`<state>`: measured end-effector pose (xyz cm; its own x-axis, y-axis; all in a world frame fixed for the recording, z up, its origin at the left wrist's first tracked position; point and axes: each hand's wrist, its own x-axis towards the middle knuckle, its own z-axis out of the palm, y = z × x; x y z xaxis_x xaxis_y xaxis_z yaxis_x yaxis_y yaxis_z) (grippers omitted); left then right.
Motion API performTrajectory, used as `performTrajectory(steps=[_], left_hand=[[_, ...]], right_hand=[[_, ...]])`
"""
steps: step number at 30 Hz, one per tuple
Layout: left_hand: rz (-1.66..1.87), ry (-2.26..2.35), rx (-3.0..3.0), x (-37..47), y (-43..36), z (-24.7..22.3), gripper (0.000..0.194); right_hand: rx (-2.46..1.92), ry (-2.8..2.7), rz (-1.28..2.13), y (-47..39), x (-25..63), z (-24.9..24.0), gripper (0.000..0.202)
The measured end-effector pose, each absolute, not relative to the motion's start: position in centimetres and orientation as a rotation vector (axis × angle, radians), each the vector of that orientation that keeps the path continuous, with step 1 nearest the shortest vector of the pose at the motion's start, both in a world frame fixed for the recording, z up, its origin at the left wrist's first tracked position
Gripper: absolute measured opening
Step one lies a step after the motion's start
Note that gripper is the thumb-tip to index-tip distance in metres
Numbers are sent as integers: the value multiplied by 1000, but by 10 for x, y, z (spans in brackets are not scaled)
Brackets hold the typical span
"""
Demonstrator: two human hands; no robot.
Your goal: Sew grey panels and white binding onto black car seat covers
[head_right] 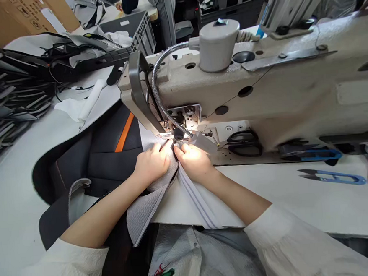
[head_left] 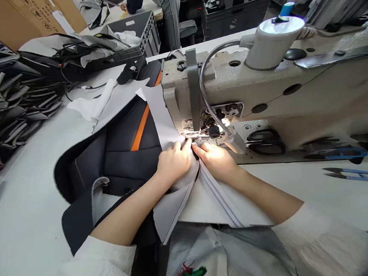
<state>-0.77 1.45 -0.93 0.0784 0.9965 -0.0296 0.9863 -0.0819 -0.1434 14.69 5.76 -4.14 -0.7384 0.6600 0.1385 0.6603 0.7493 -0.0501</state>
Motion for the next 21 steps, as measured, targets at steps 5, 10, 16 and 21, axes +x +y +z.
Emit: performTrajectory(steps=[5,10,16,21], left_hand=[[169,-2127,-2206,-5,17,-5,49],[203,-2195,-2213,-3,20,-2,50],[189,-2254,-2214,-1,26,-7,53],[115,-2294,-2184,0,31,-9,51]], right_hand=[[-1039,-2825,-59,57,145,-39,37],[-1104,-2830,-102,53,141,-35,37],[-1178,-2789,-93,56,140,-37,38],[-1202,-2703,28,60,147,-47,38]])
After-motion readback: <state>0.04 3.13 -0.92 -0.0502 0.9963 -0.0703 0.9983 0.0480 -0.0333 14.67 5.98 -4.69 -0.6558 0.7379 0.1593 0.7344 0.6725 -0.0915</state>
